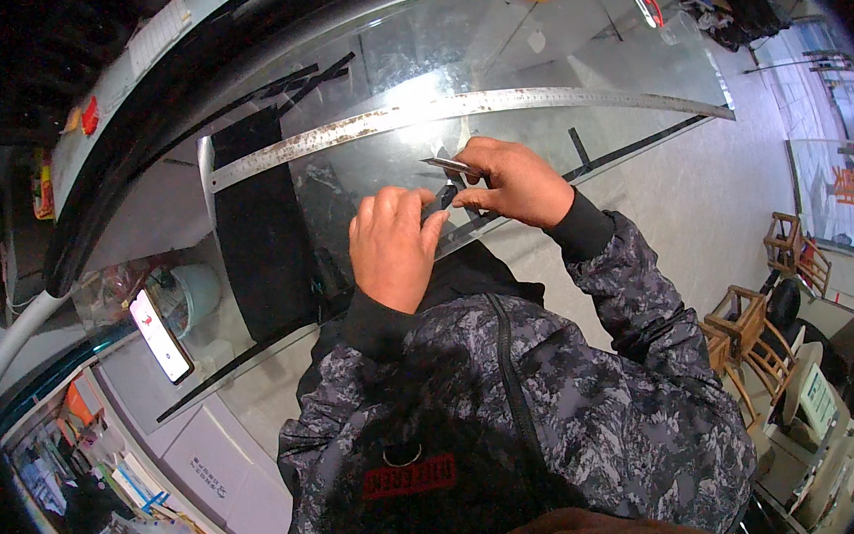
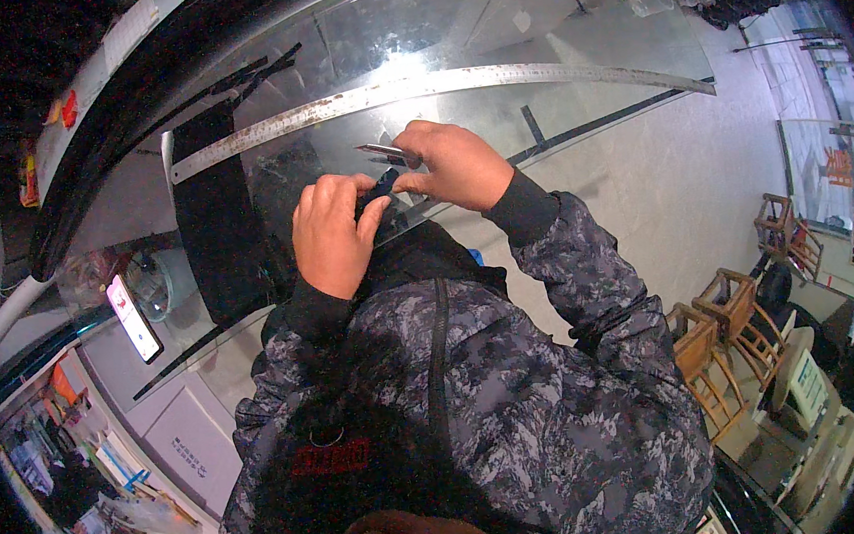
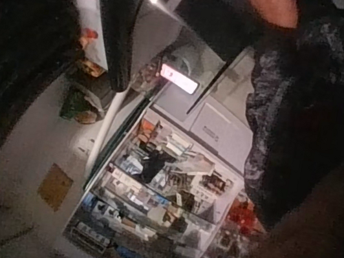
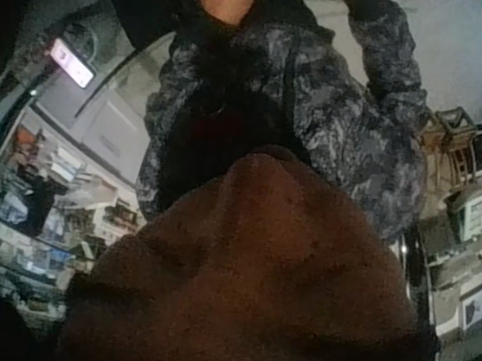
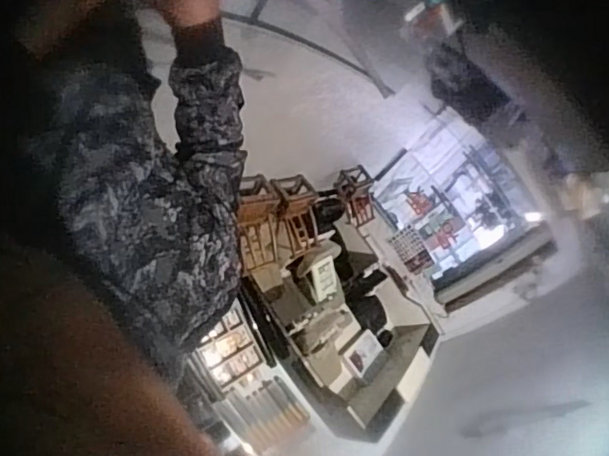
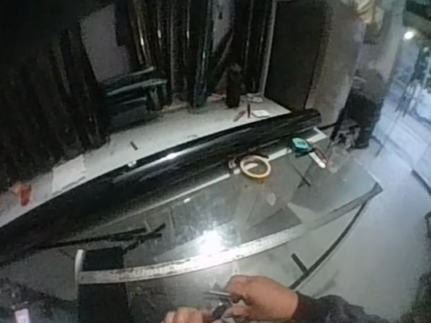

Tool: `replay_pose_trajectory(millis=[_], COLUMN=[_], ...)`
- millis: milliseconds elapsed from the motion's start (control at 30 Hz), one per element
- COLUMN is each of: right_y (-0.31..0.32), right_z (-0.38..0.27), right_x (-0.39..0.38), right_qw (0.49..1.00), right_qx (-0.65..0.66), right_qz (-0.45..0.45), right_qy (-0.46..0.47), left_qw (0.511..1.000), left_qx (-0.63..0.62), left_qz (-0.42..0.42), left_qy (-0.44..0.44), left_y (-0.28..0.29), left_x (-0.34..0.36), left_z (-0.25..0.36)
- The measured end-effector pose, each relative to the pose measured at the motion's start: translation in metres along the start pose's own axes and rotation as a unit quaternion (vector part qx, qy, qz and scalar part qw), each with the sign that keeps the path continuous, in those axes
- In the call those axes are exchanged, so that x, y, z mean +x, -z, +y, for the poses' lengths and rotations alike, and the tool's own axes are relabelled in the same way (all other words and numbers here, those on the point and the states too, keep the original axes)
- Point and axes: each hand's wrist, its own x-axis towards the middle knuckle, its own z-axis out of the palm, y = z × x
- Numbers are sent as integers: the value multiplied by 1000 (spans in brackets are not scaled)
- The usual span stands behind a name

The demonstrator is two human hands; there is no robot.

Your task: The person uses a metal ruler and a utility knife to score and cut a black sheet on a glass table. They repeatedly align the ruler, score along its edge, and peel away narrow strips of the material. A smartphone is briefly handled and placed back on the table.

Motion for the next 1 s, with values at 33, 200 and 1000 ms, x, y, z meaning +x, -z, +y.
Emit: replay_pose_trajectory(millis=[33, 200, 1000], right_y=[-1, -5, -8], right_z=[0, -1, -3], right_x=[0, -1, -7], right_qw=[1000, 1000, 999], right_qx=[-3, -9, -22], right_qz=[2, 9, -14], right_qy=[-1, -13, 40], left_qw=[1000, 999, 1000], left_qx=[-1, -1, -2], left_qz=[8, -34, -12], left_qy=[5, 16, -8], left_y=[0, 1, 0], left_x=[0, 1, 1], left_z=[1, -1, 1])
